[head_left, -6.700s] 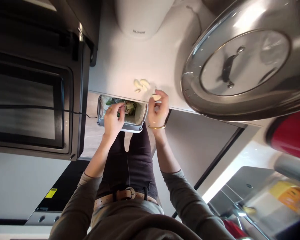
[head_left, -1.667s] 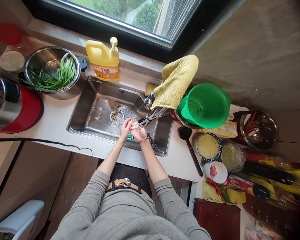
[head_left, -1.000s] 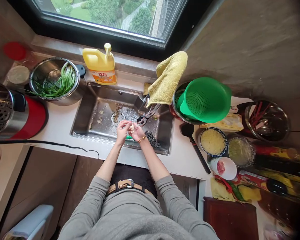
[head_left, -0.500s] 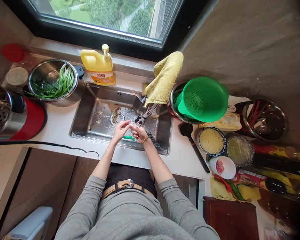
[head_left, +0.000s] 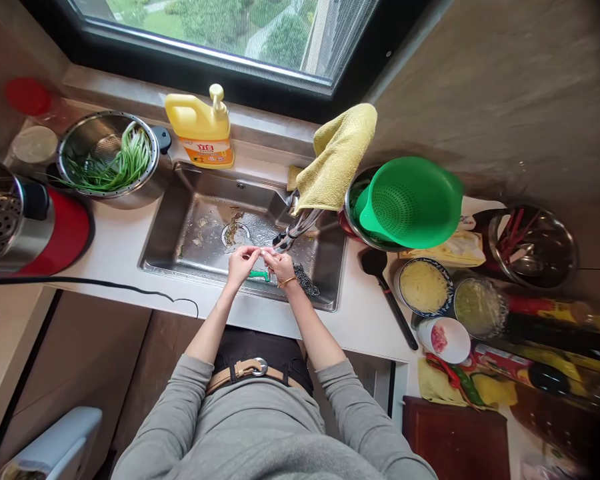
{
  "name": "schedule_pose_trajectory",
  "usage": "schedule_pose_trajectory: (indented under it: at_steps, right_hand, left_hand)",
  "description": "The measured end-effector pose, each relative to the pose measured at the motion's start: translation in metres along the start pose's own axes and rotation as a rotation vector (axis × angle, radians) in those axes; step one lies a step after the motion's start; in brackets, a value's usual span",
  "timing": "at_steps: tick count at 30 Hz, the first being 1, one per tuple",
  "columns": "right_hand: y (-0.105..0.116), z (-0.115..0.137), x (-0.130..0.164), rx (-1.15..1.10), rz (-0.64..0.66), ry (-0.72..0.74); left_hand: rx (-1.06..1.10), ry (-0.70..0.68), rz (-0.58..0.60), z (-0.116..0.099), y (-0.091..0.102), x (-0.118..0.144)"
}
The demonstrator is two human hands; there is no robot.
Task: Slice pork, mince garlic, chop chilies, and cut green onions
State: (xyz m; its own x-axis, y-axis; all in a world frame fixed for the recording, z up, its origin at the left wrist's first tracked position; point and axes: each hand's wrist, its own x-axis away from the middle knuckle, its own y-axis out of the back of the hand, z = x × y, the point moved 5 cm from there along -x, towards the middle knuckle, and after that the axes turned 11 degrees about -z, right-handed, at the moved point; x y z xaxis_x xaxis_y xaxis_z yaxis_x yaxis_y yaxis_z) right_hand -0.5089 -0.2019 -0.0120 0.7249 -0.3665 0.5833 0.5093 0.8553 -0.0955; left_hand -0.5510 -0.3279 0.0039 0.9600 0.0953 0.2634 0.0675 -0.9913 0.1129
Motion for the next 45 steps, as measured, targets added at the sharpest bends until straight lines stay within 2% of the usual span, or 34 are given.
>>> schedule_pose_trajectory:
  at_steps: [5,9,14,17,21,23,27,31,36,40,45]
  right_hand:
    - [0.006,0.002,-0.003,0.161,-0.038,0.191]
    - [0.013,0.001,-0.006,0.299,-0.128,0.319]
    - [0.017,0.004,-0.004,0.406,-0.241,0.427]
    - [0.016,0.005,-0.003,0.314,-0.235,0.390]
    - [0.013,0.001,-0.003,0.214,-0.171,0.225]
    - [0.012,0.001,-0.003,0.199,-0.150,0.203]
    - [0.012,0.001,-0.003,0.211,-0.149,0.276]
    - [0.013,0.000,-0.004,0.247,-0.178,0.396]
    - [0.018,-0.005,-0.005,0.304,-0.194,0.425]
    - [0.023,0.001,-0.001,0.370,-0.228,0.500]
    - [0.025,0.006,0.001,0.326,-0.249,0.474]
  left_hand:
    - [-0.154,-0.069,0.037,-0.009,-0.001,-0.003]
    - [-0.220,-0.133,0.039,-0.016,-0.008,-0.001]
    - [-0.482,-0.235,0.053,-0.020,-0.019,0.001]
    - [-0.451,-0.220,0.047,-0.019,-0.019,0.000]
    - [-0.283,-0.084,0.006,-0.011,-0.012,-0.004]
    - [-0.231,-0.062,0.037,-0.008,-0.009,-0.005]
    - [-0.220,-0.089,0.134,-0.005,-0.009,-0.004]
    - [-0.213,-0.091,0.131,-0.003,-0.009,-0.005]
    - [-0.186,-0.074,0.163,-0.003,-0.013,-0.005]
    - [-0.237,-0.107,0.172,-0.009,-0.017,-0.004]
    - [-0.311,-0.161,0.130,-0.017,-0.020,0.000]
